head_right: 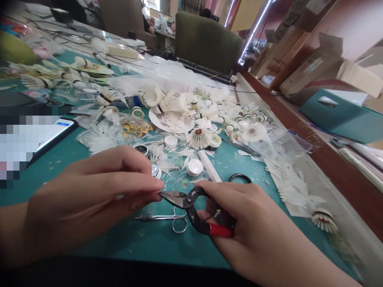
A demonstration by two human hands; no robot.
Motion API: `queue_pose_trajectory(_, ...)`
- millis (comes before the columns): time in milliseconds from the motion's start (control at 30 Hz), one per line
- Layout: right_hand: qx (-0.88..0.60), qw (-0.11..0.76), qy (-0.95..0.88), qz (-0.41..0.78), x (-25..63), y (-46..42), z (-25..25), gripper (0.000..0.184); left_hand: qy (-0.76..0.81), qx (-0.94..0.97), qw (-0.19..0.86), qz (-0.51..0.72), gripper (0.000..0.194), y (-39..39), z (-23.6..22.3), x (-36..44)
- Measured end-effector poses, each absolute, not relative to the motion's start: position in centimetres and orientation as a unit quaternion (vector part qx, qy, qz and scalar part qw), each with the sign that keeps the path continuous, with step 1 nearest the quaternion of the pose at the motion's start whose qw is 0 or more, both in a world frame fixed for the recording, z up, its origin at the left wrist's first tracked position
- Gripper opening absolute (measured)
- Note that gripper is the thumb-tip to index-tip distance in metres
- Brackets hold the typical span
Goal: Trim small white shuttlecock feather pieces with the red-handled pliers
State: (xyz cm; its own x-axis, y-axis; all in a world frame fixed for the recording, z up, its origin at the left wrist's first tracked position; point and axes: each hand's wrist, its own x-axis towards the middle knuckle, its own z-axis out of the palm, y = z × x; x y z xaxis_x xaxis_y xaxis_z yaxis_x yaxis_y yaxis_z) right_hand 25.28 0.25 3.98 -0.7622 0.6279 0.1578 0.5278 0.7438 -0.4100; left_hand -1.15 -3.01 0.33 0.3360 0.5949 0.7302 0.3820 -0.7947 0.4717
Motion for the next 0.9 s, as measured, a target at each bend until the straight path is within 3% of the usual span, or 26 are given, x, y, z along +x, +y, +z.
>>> queue_pose_trajectory(433,-0.321,0.104,-0.924,0.178,26.01,0.24,3.62,0.05,0.303,0.824,0.108,0.467,0.015,-2.98,0.41,-1.59)
queue_pose_trajectory(900,-0.316,0.116,-0.924,0.183,25.98,0.27,3.63,0.046,0.277,0.82,0.12,0.487,0.017,-2.73,0.46,-1.0)
